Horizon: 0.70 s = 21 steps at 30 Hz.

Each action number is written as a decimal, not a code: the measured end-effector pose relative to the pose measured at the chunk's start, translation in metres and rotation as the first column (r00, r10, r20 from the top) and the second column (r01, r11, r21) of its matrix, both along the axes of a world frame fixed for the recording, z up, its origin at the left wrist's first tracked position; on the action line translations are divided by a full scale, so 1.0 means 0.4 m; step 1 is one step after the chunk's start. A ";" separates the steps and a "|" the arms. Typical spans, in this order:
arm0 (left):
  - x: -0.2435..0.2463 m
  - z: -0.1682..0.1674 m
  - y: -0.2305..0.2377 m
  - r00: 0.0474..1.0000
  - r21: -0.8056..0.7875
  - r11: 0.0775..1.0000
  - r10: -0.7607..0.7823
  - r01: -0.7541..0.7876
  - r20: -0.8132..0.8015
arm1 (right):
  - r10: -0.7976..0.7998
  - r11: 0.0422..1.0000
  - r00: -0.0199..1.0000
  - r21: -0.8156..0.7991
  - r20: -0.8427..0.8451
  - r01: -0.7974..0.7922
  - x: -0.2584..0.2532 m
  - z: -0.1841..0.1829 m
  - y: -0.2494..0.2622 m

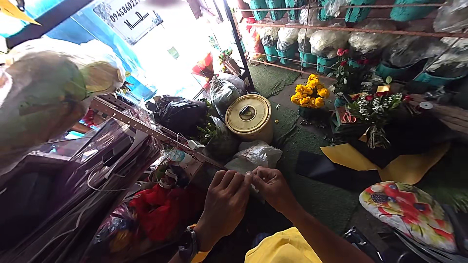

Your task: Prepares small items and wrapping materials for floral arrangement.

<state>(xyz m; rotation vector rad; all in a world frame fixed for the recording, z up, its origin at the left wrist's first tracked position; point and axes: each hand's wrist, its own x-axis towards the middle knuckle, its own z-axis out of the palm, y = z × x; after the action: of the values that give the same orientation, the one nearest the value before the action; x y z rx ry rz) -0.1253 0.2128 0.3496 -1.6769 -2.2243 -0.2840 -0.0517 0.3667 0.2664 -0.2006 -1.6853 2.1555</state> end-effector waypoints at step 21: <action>-0.051 -0.235 -0.278 0.063 0.452 0.744 -0.488 -0.493 0.871 | 0.551 0.693 0.808 -0.653 0.209 -0.304 -0.105 -0.090 -0.256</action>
<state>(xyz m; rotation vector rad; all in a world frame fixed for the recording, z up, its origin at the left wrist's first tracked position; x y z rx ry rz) -0.1456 0.1016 0.2555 -0.8939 -2.1211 -2.7391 -0.0937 0.2643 0.2306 -0.4712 -1.2440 3.1701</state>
